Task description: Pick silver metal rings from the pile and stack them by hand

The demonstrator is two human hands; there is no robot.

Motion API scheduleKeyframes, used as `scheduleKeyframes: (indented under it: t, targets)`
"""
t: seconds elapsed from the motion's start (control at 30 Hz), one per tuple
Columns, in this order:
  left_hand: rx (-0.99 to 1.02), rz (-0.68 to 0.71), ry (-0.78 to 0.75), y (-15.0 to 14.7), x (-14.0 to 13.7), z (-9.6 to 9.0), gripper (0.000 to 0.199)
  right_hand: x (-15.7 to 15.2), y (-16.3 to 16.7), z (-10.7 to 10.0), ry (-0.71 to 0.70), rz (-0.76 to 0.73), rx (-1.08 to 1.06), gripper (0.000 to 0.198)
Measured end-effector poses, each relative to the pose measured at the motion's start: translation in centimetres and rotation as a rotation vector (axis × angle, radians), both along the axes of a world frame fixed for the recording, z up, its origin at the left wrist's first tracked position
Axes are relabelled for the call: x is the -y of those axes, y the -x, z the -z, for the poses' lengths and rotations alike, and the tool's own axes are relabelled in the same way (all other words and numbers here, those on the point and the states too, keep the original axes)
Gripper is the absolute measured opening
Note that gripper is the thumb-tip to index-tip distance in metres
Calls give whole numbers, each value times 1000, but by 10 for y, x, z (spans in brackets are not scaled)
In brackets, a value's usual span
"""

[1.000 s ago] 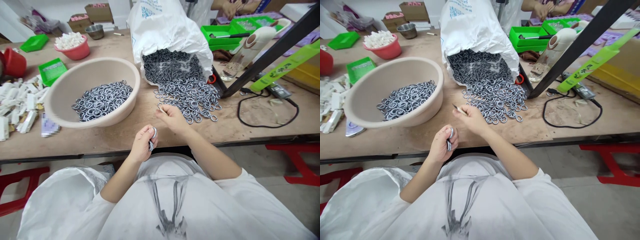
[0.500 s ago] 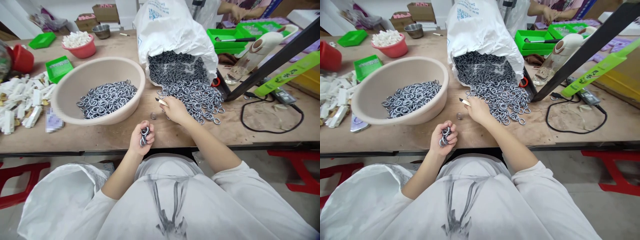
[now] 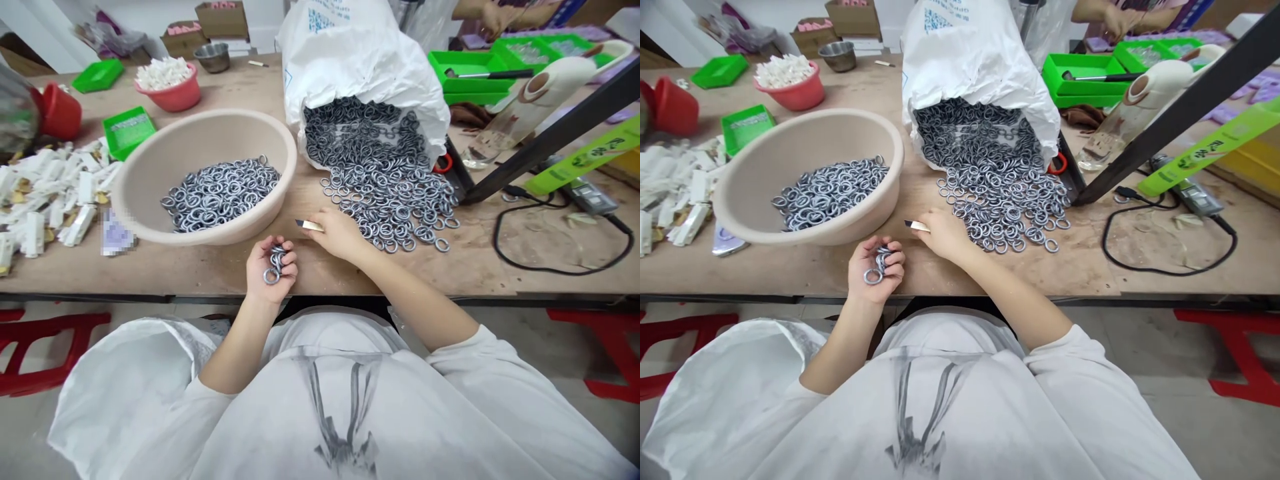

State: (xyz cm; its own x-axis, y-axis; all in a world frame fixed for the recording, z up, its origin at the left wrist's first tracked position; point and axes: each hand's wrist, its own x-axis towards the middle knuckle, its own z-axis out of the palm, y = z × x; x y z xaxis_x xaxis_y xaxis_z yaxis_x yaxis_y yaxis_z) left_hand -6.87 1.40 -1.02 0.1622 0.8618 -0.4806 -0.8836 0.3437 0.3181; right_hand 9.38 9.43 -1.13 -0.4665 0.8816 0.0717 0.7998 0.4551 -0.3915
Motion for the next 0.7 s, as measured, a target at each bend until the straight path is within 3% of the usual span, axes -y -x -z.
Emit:
scheduleKeyframes:
  t: [0.23,0.43,0.57,0.7]
  targets:
    - [-10,-201,27,25,21,-15,26,12,17,2,32,-175,47,31]
    - [-17,-206,18,32,21,-9,19,17,32,13,48,-217,-7,26]
    - [-63,-105,-54,20,18,-5,23,14,16,13,211,-96,-280,16]
    - [-360,-33,-173,-11,18,1,36,30,-2,6,476,-36,-788,26]
